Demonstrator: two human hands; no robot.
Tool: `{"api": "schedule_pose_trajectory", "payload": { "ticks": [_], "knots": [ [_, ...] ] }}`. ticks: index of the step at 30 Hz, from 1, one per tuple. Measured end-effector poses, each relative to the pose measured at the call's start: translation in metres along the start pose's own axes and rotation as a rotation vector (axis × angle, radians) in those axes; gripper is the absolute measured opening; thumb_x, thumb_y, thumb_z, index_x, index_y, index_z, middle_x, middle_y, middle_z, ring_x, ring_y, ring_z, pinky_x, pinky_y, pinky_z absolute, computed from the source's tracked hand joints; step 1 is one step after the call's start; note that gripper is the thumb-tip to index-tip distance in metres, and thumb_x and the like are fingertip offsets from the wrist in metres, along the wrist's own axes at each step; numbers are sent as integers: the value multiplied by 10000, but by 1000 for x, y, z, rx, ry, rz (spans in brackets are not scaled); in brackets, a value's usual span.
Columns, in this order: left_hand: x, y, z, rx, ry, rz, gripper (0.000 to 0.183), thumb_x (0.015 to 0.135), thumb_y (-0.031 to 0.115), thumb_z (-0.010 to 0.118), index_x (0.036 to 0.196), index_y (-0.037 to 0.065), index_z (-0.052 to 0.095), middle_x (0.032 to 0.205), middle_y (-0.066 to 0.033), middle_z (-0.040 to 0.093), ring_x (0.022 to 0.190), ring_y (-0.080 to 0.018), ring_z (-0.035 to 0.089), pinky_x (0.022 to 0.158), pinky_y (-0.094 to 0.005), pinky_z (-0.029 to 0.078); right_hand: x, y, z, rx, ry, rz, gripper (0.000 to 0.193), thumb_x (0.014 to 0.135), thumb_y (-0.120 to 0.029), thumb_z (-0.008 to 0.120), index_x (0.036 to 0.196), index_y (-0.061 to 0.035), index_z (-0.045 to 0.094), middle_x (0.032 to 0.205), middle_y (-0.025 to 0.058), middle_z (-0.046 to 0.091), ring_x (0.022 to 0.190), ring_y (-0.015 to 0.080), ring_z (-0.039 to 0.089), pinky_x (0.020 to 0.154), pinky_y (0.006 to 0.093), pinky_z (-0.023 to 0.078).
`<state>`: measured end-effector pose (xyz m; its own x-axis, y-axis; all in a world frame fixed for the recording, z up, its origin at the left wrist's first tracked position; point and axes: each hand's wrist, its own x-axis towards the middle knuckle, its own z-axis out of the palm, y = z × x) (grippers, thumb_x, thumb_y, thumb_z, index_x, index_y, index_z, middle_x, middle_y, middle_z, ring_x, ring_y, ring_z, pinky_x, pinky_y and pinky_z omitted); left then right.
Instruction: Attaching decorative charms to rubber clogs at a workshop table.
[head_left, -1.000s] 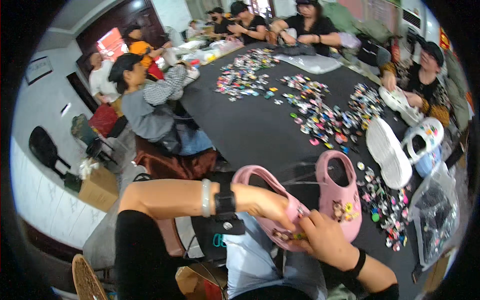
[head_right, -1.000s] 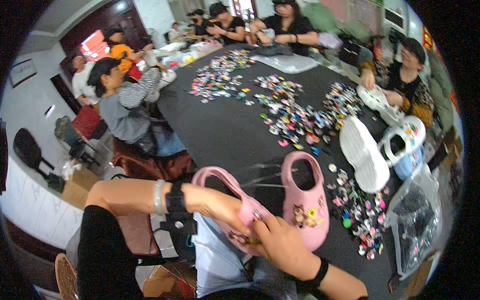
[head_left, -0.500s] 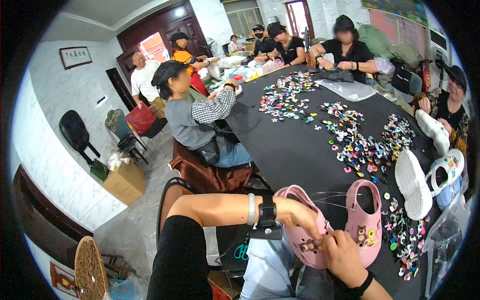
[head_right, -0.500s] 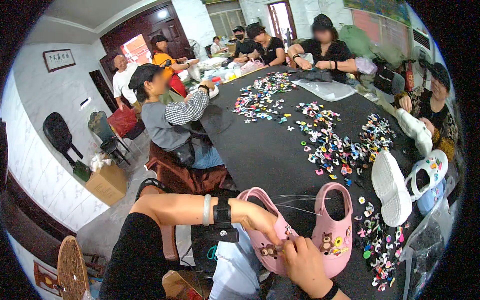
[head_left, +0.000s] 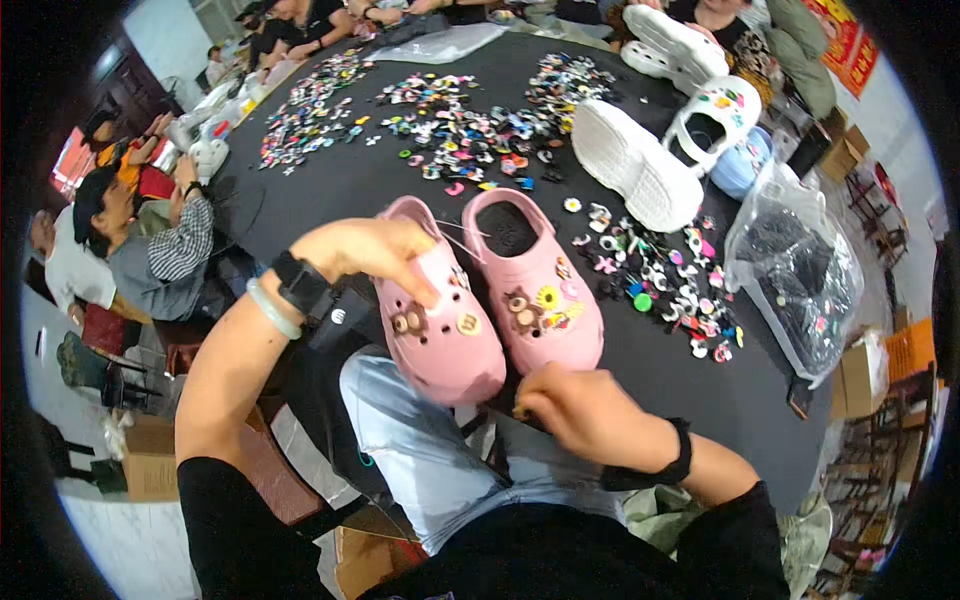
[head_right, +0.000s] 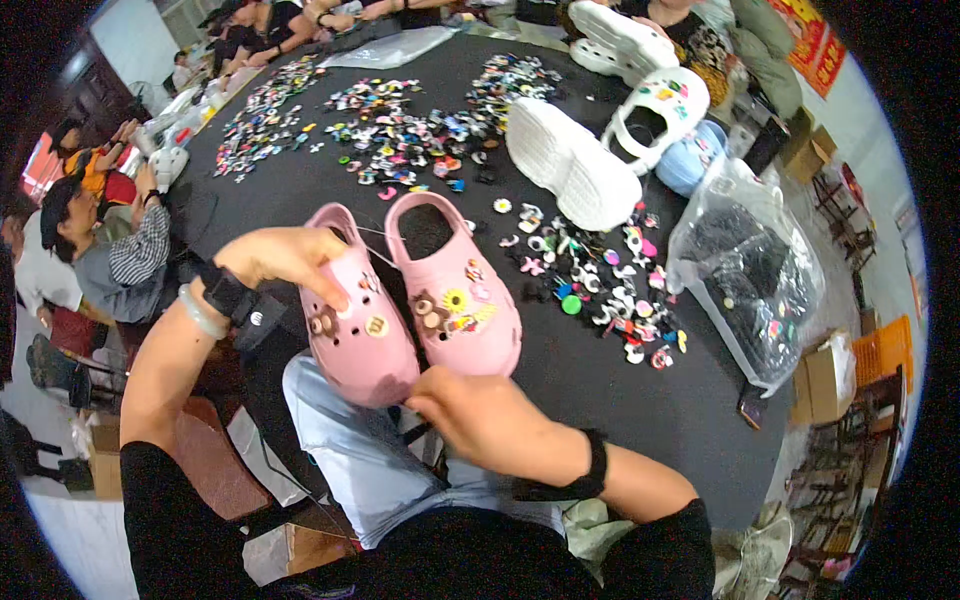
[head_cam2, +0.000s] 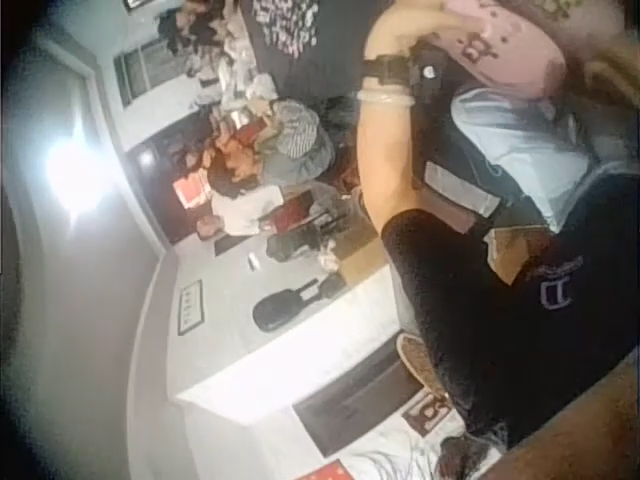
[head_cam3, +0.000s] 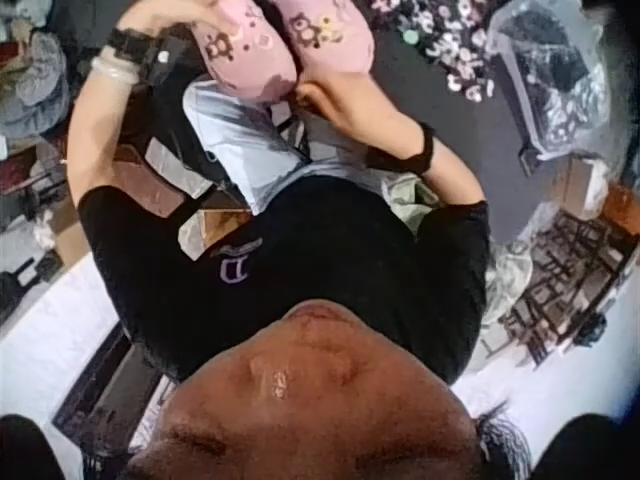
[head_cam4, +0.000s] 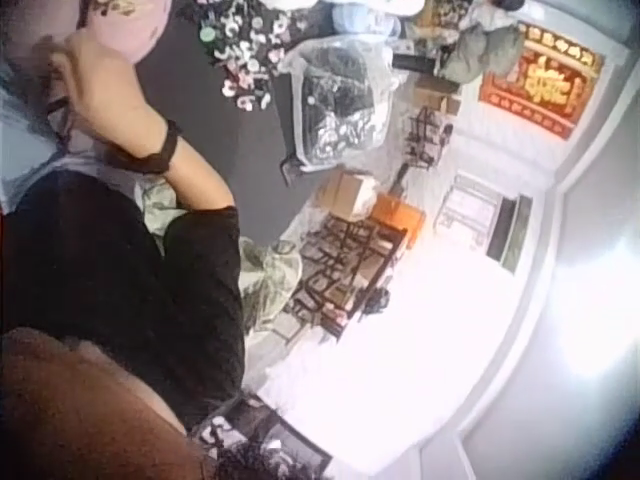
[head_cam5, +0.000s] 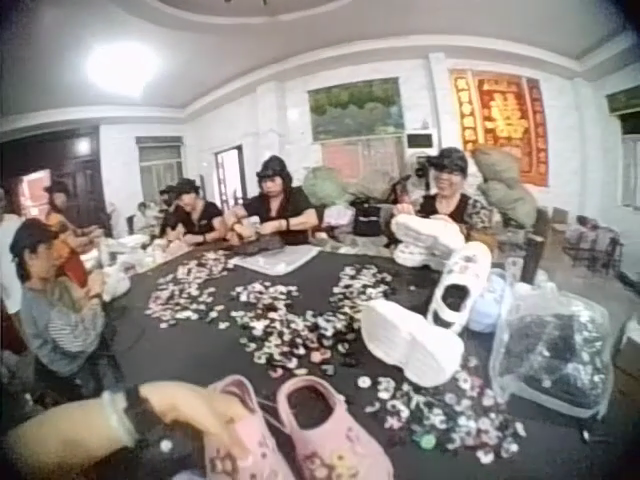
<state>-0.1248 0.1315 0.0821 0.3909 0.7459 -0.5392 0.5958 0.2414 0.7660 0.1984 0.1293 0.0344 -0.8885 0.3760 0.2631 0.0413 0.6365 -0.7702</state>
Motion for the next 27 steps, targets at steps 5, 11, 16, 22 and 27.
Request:
{"api": "schedule_pose_trajectory", "payload": {
  "ticks": [5, 11, 16, 22, 27],
  "knots": [
    [6, 5, -7, 13, 75, -8, 366, 741, 163, 791, 1015, -25, 638, 914, -30, 677, 840, -103, 615, 757, -268, 492, -19, 37, -70, 46, 263, 290, 98, 932, -114, 548, 975, -25, 552, 798, 135, 609, 713, 261, 640, 632, 345, 498],
    [-1, 26, -2, 294, 412, 30, 375, 771, 180, 774, 1061, 41, 579, 933, -18, 633, 890, -97, 590, 777, -271, 488, -8, 72, -111, -378, 382, 344, 212, 914, -201, 603, 1024, -26, 557, 924, 131, 615, 670, 222, 611, 636, 333, 486],
    [9, 59, 20, 315, 752, 193, 247, 868, 230, 672, 999, 30, 611, 904, -38, 625, 882, -119, 590, 800, -265, 469, -4, 48, -94, -327, 185, 159, 362, 824, -320, 698, 1026, -44, 580, 938, 120, 621, 706, 254, 645, 620, 349, 502],
    [64, 80, 40, 212, 171, -102, 283, 889, 227, 657, 986, -38, 638, 888, -79, 683, 787, -144, 647, 697, -251, 502, 12, 39, -48, -301, 104, 48, 381, 754, -329, 734, 954, -62, 550, 817, 105, 626, 746, 296, 649, 620, 392, 516],
    [87, 83, 23, -155, -193, -141, 236, 811, 85, 716, 1004, -36, 654, 903, -90, 703, 774, -136, 671, 701, -261, 531, 27, 50, -34, -282, 154, 43, 445, 735, -401, 729, 892, -48, 508, 785, 126, 624, 706, 322, 641, 577, 414, 509]
  ]
}}
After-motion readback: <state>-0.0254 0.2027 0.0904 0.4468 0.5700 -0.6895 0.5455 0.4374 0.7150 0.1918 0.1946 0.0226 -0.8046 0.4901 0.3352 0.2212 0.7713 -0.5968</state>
